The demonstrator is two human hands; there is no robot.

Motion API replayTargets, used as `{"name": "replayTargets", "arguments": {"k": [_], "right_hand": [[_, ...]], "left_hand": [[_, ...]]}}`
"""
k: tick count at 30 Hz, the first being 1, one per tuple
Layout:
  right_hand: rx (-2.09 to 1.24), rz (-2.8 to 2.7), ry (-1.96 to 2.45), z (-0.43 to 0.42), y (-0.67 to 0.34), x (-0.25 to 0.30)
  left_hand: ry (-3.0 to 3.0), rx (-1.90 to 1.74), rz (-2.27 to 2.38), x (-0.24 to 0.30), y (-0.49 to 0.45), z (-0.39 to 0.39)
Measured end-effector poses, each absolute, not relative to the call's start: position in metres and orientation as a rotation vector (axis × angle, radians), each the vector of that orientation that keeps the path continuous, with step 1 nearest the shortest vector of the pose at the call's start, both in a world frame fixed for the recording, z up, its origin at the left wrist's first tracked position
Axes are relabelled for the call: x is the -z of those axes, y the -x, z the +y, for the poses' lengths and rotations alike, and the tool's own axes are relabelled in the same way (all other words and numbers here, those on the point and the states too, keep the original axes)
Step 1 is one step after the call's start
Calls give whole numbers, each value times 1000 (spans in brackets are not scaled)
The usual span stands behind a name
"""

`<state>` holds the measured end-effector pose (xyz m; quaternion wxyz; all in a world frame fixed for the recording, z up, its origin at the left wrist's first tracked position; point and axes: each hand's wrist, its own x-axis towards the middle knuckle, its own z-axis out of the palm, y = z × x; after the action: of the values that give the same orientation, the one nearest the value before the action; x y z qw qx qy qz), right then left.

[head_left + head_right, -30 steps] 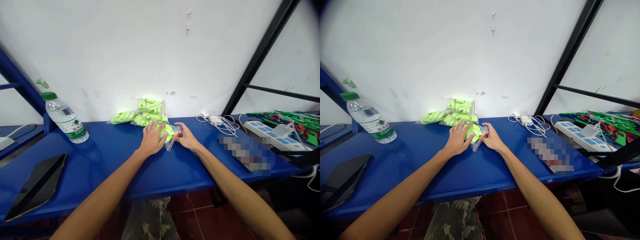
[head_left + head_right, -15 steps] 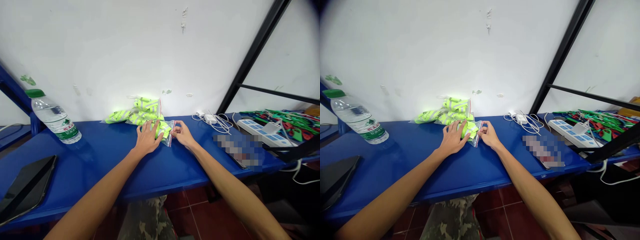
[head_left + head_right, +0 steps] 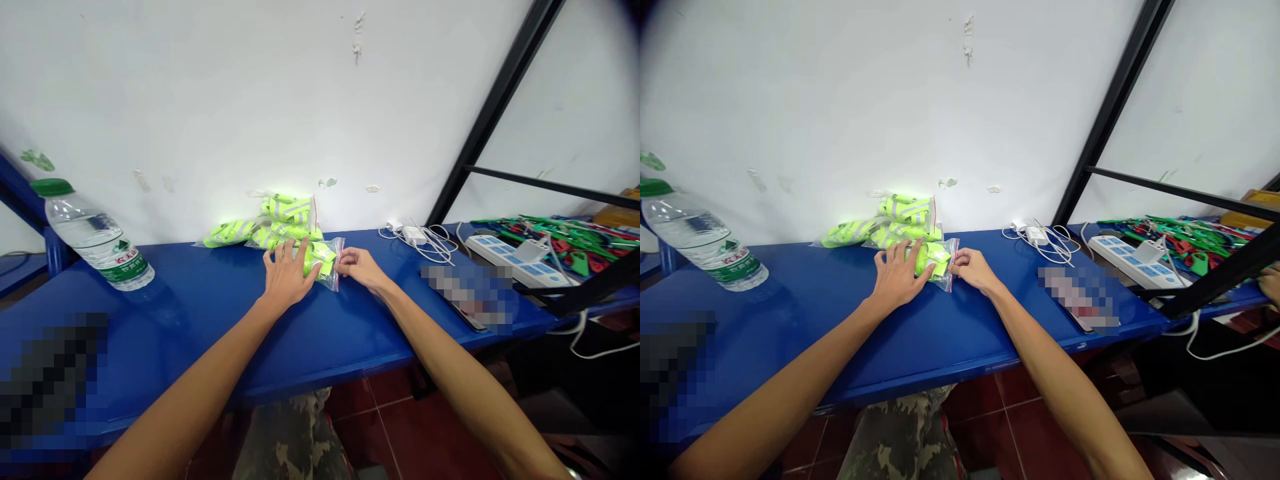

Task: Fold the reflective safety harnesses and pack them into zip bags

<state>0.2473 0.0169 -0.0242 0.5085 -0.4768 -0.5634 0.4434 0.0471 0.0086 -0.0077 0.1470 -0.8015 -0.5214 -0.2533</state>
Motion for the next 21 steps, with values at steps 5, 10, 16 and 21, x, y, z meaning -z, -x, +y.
{"name": "replayTargets", "arguments": {"k": [5,10,16,21], "right_hand": [[-1047,-1345,1144,20,-247,27],[-998,-1361,1164,20,-246,28],[-1007,-1504,1186,13,-248,22],[-1055,-1538,1200,13,-249,23]], "left_hand": [[2317,737,-1520,8,-48,7],[2290,736,-1530,8,-49,7],[2260,747,-1544,9,-49,7],[2251,746,-1546,10,-49,7]]}}
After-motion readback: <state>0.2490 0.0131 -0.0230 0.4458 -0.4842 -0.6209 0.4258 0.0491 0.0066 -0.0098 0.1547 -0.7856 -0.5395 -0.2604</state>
